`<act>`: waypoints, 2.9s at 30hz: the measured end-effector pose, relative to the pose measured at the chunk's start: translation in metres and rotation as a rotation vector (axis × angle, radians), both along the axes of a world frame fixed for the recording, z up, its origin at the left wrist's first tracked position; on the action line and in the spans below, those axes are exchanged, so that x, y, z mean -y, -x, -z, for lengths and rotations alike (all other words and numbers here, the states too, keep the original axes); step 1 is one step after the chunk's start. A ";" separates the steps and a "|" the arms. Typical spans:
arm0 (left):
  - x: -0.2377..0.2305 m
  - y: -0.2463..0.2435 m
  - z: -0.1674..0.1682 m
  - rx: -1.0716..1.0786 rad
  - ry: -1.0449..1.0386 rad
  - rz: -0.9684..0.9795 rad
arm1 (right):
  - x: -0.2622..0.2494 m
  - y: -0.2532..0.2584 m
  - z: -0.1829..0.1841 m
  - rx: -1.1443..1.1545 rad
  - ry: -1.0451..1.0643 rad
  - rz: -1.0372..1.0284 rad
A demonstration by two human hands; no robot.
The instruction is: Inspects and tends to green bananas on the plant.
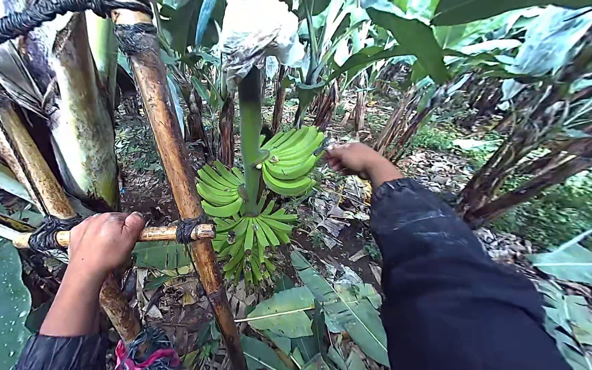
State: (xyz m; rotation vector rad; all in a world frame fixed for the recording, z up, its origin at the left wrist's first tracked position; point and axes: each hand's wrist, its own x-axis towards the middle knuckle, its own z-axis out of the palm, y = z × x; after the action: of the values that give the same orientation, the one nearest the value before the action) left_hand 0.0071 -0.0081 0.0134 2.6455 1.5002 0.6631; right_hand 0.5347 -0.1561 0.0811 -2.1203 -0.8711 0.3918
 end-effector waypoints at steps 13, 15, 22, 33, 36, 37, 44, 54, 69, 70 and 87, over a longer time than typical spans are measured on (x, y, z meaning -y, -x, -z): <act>0.005 0.002 -0.004 0.001 0.018 -0.020 | -0.029 0.047 0.020 0.133 -0.019 0.091; 0.007 0.002 -0.004 0.009 0.017 -0.018 | -0.019 0.060 0.010 0.325 -0.001 0.055; 0.006 0.000 -0.003 0.014 0.029 0.008 | 0.030 0.053 -0.041 0.839 0.173 -0.019; 0.000 0.006 0.001 0.013 0.015 0.049 | 0.038 0.101 -0.070 1.124 0.289 -0.517; 0.001 0.006 0.001 0.014 0.007 0.062 | 0.045 0.124 -0.059 1.259 0.236 -0.405; 0.001 0.007 0.000 0.013 0.007 0.059 | 0.049 0.132 -0.061 1.282 0.249 -0.339; 0.002 0.004 -0.001 -0.006 0.026 0.047 | 0.028 0.087 -0.097 1.193 0.476 -0.046; -0.003 0.013 -0.004 -0.031 0.073 0.087 | 0.021 0.082 -0.073 1.241 0.345 -0.144; -0.002 0.006 -0.007 -0.051 0.078 0.035 | 0.046 0.123 0.198 -0.275 0.341 -0.170; -0.001 0.007 -0.007 -0.051 0.076 0.029 | 0.039 0.125 0.203 -0.269 0.312 -0.176; -0.008 0.001 -0.001 -0.015 0.073 -0.050 | 0.037 0.137 0.284 -0.472 0.004 -0.423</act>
State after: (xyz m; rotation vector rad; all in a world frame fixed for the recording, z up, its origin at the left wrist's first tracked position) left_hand 0.0060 -0.0002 0.0141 2.5729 1.5670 0.5812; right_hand 0.3975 -0.1932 -0.2029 -1.7236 -1.0223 1.0624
